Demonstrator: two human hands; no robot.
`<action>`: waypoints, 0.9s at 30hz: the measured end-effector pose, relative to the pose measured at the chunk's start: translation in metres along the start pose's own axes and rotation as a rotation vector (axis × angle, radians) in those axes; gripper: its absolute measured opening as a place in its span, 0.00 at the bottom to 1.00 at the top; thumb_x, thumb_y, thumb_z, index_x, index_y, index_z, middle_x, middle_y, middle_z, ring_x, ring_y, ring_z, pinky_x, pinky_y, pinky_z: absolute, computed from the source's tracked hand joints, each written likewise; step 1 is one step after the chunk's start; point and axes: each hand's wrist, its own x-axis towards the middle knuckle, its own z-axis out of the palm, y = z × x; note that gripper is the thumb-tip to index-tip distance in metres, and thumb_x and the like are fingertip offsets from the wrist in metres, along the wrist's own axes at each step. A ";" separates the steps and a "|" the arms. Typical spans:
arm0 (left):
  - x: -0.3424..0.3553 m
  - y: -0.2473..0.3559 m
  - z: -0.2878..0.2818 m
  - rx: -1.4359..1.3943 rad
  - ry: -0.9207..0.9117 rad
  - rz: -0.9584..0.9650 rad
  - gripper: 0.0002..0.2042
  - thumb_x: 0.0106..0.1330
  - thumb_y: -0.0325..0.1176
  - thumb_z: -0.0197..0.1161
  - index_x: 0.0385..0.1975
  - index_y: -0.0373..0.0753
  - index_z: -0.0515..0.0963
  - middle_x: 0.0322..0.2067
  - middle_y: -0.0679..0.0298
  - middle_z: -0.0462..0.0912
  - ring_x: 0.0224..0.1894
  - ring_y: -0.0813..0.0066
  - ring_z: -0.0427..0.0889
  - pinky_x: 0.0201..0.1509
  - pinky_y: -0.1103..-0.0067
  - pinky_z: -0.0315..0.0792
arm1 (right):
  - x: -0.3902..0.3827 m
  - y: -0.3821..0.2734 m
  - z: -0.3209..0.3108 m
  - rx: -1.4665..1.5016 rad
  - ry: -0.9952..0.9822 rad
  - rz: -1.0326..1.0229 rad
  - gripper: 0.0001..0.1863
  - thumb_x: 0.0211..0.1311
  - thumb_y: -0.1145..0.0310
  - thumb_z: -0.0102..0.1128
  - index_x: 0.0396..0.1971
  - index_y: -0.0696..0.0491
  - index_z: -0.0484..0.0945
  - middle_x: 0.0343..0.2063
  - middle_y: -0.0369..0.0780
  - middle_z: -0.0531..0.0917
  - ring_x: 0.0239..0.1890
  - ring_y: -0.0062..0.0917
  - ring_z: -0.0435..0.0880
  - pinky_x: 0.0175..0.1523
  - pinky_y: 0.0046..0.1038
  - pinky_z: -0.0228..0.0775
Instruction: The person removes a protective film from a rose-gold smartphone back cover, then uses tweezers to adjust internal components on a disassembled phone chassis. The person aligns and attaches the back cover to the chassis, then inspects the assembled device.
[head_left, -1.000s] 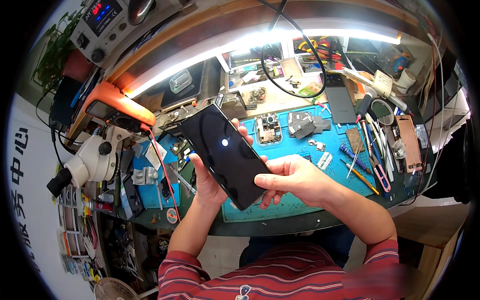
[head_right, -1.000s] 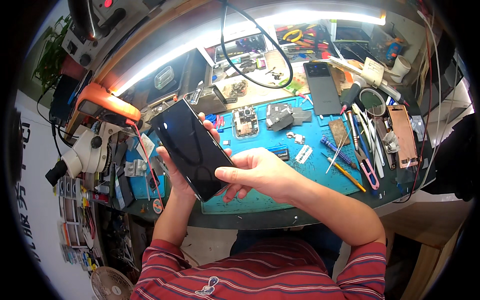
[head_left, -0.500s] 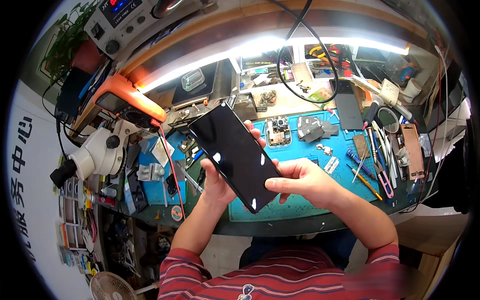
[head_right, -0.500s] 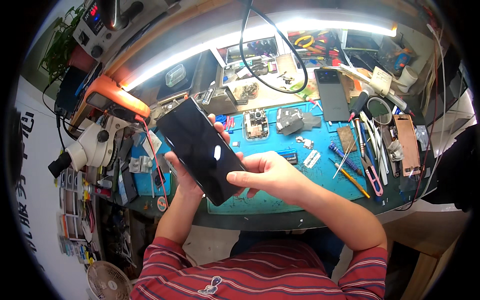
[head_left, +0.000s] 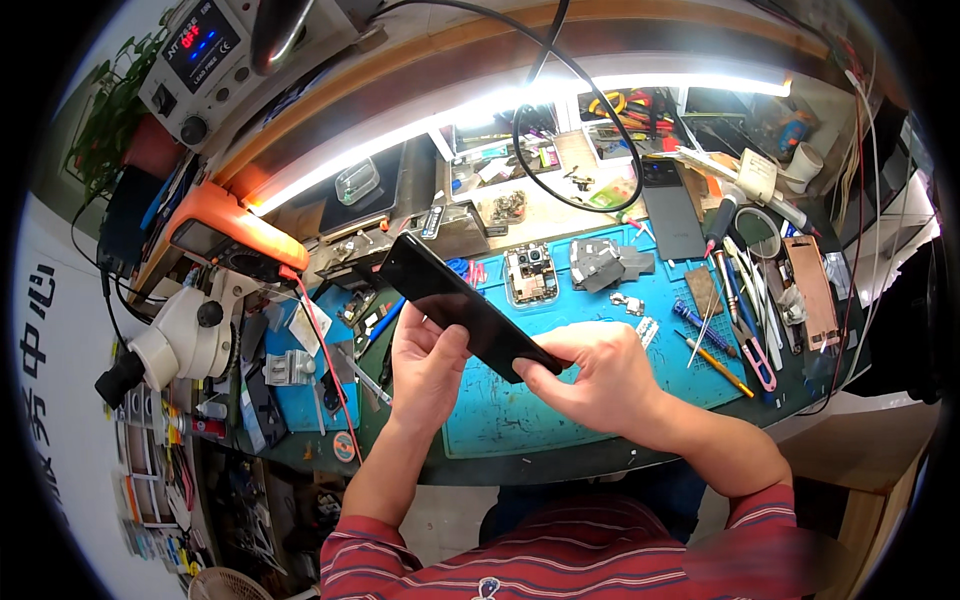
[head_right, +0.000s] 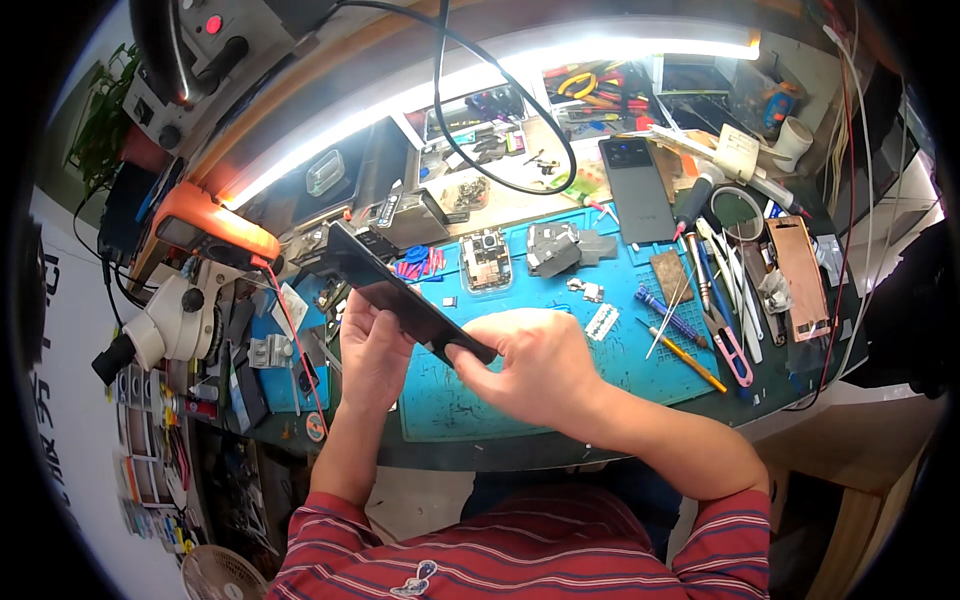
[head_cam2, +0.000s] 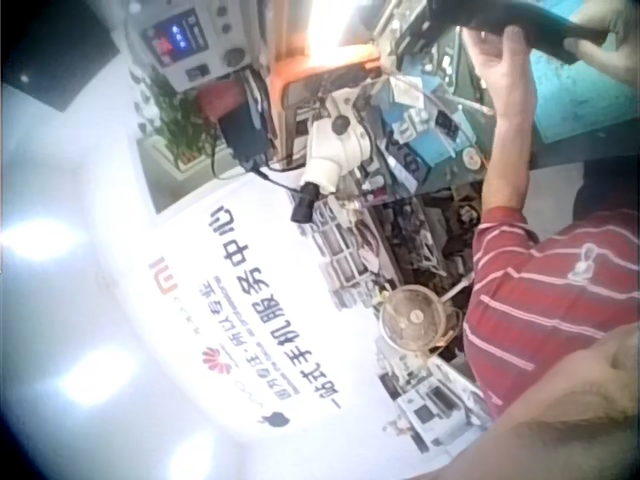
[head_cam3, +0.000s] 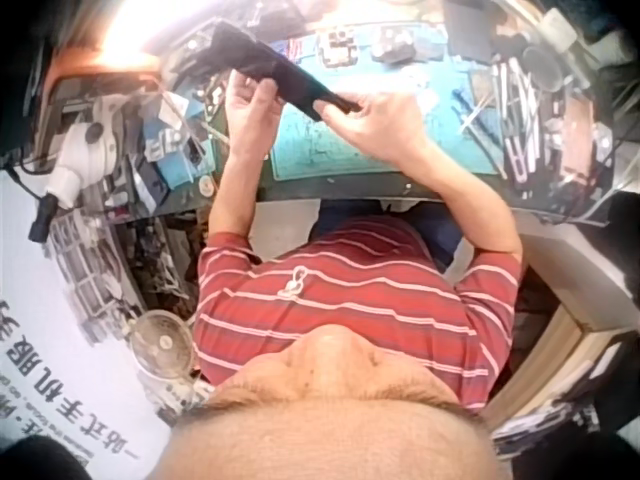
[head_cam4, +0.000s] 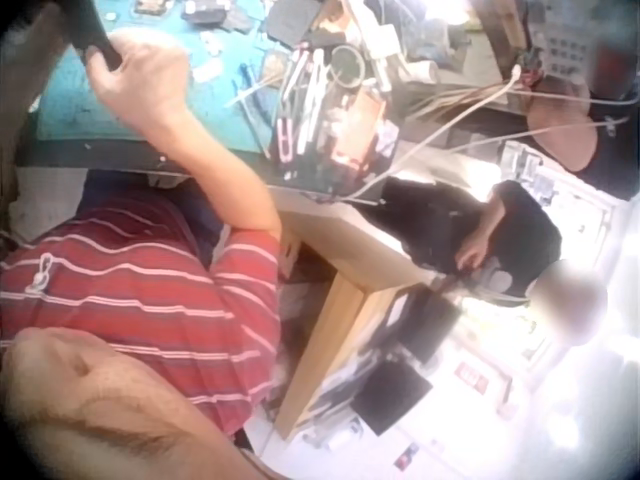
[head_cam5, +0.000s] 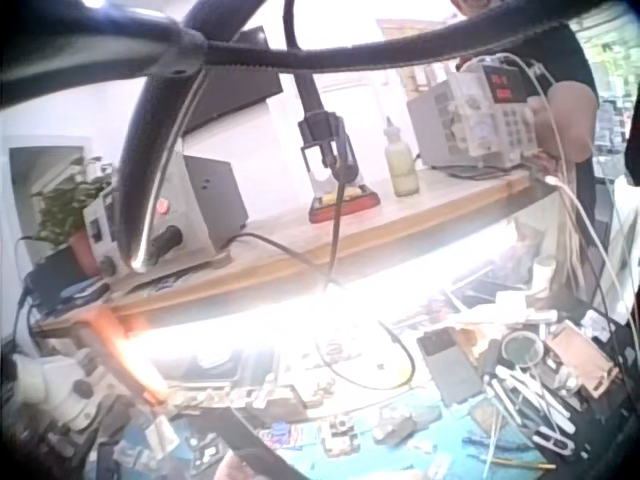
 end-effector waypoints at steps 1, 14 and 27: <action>-0.001 0.001 0.005 0.021 0.082 -0.005 0.17 0.65 0.23 0.64 0.51 0.34 0.69 0.45 0.58 0.81 0.45 0.70 0.83 0.53 0.72 0.78 | -0.001 -0.001 0.001 0.003 0.000 -0.005 0.08 0.55 0.62 0.66 0.25 0.52 0.84 0.17 0.41 0.80 0.21 0.36 0.81 0.27 0.33 0.71; -0.003 0.004 0.004 0.018 0.053 0.012 0.17 0.65 0.23 0.64 0.51 0.35 0.69 0.45 0.58 0.82 0.48 0.69 0.83 0.54 0.72 0.78 | -0.001 -0.004 0.001 0.024 0.012 -0.056 0.10 0.54 0.63 0.66 0.21 0.53 0.81 0.16 0.40 0.79 0.20 0.36 0.80 0.25 0.33 0.71; -0.001 0.006 0.010 0.005 0.096 -0.036 0.18 0.66 0.21 0.62 0.54 0.35 0.69 0.46 0.59 0.82 0.46 0.72 0.83 0.52 0.75 0.78 | -0.001 -0.006 -0.001 0.054 -0.018 -0.030 0.10 0.55 0.62 0.65 0.23 0.53 0.83 0.17 0.41 0.80 0.20 0.35 0.81 0.26 0.32 0.71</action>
